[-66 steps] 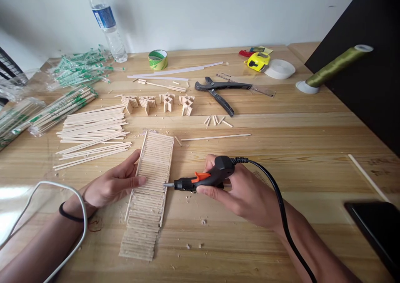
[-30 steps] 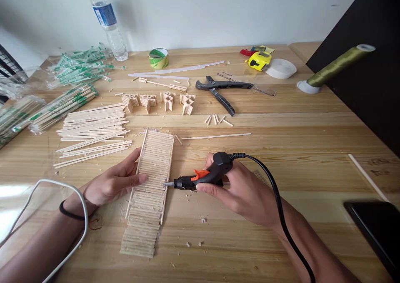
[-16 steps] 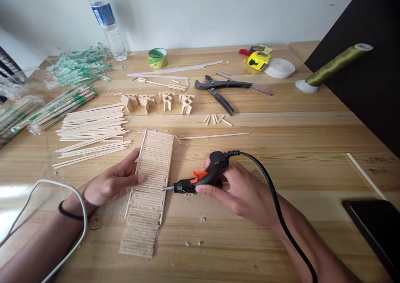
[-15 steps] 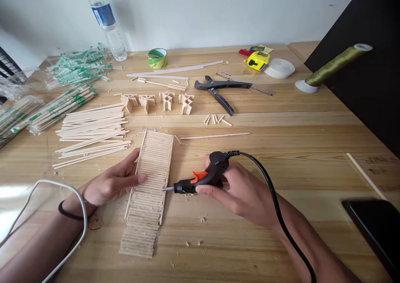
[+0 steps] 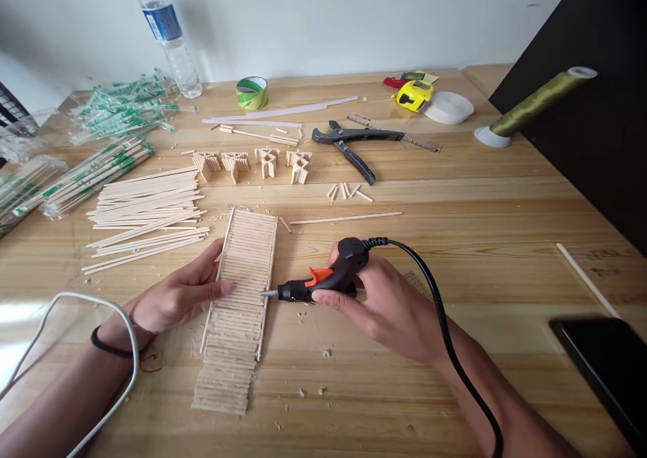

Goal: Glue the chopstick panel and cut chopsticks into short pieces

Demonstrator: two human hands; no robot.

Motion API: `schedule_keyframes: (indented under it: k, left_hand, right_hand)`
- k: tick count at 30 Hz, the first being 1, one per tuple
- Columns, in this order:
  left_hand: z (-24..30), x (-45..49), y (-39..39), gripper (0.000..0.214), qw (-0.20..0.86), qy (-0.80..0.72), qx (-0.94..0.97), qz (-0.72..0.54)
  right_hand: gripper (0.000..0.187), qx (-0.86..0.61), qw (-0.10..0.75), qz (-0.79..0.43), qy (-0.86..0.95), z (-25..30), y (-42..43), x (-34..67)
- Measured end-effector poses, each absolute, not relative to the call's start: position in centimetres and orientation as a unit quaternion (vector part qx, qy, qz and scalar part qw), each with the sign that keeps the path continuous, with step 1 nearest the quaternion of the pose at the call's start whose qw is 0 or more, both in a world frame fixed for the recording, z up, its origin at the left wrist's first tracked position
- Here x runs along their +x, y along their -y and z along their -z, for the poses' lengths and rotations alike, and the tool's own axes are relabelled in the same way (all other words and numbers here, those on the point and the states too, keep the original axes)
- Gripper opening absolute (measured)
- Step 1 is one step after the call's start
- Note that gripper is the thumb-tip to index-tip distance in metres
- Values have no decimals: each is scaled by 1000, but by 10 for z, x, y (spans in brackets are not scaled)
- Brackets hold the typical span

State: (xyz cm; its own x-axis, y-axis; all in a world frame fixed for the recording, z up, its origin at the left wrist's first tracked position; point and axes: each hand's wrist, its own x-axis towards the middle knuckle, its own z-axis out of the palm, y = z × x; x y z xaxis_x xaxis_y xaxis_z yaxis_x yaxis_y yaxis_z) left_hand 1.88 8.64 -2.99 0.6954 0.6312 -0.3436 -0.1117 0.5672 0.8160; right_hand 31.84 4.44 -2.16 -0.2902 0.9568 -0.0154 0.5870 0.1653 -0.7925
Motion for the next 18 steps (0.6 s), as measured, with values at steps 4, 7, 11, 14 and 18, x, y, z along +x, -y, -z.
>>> schedule_keyframes:
  k: [4, 7, 11, 14, 18]
  left_hand:
    - [30, 19, -86, 67, 826, -319, 408, -221]
    - [30, 19, -86, 70, 827, -319, 408, -218]
    - [29, 19, -86, 72, 826, -319, 411, -215]
    - [29, 19, -86, 74, 827, -319, 411, -213]
    - [28, 19, -86, 71, 825, -326, 409, -213]
  right_hand:
    - [15, -528, 236, -393, 715, 22, -44, 320]
    - [15, -529, 219, -409, 711, 23, -43, 322]
    - [16, -524, 212, -415, 713, 22, -43, 323]
    - [15, -521, 213, -422, 711, 22, -43, 323]
    - [14, -521, 218, -425, 707, 23, -43, 324]
